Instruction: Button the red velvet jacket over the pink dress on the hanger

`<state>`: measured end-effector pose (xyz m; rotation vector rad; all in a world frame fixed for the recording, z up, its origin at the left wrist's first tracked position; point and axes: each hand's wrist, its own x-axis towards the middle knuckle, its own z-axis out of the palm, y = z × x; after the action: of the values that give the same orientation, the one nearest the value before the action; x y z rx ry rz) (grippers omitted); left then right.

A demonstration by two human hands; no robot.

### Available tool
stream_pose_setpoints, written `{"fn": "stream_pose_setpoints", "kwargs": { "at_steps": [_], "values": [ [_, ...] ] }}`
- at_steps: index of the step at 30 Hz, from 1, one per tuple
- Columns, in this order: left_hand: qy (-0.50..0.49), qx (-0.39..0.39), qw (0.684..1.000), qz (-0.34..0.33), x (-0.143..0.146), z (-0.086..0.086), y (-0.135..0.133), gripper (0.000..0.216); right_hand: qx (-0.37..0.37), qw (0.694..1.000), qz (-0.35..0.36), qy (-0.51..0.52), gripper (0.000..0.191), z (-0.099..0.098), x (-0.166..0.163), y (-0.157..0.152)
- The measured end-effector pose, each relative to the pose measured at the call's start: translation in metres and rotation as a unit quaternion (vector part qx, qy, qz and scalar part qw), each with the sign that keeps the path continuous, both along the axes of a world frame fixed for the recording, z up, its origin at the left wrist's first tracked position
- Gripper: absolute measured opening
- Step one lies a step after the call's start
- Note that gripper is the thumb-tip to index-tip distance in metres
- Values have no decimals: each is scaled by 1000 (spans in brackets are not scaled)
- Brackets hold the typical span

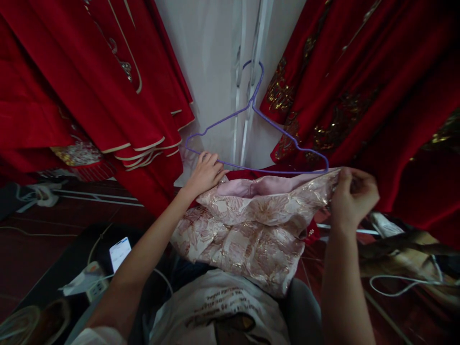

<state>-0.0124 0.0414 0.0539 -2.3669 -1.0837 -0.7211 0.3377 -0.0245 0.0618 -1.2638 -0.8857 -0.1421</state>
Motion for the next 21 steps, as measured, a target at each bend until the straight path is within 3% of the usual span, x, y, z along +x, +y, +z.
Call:
{"fn": "stream_pose_setpoints", "kwargs": {
  "at_steps": [6,10,15,21],
  "values": [
    [18,17,1000,6,-4,5,-7,35,12,999,-10,-48,26,8,3,-3],
    [12,8,1000,0,-5,4,-6,35,-17,985,-17,-171,28,42,3,-4],
    [-45,8,999,-6,6,-7,-6,33,-54,960,51,-270,23,86,-23,15],
    [-202,-25,979,-26,22,-11,-22,33,-149,951,87,-255,25,76,-42,37]
  ]
}}
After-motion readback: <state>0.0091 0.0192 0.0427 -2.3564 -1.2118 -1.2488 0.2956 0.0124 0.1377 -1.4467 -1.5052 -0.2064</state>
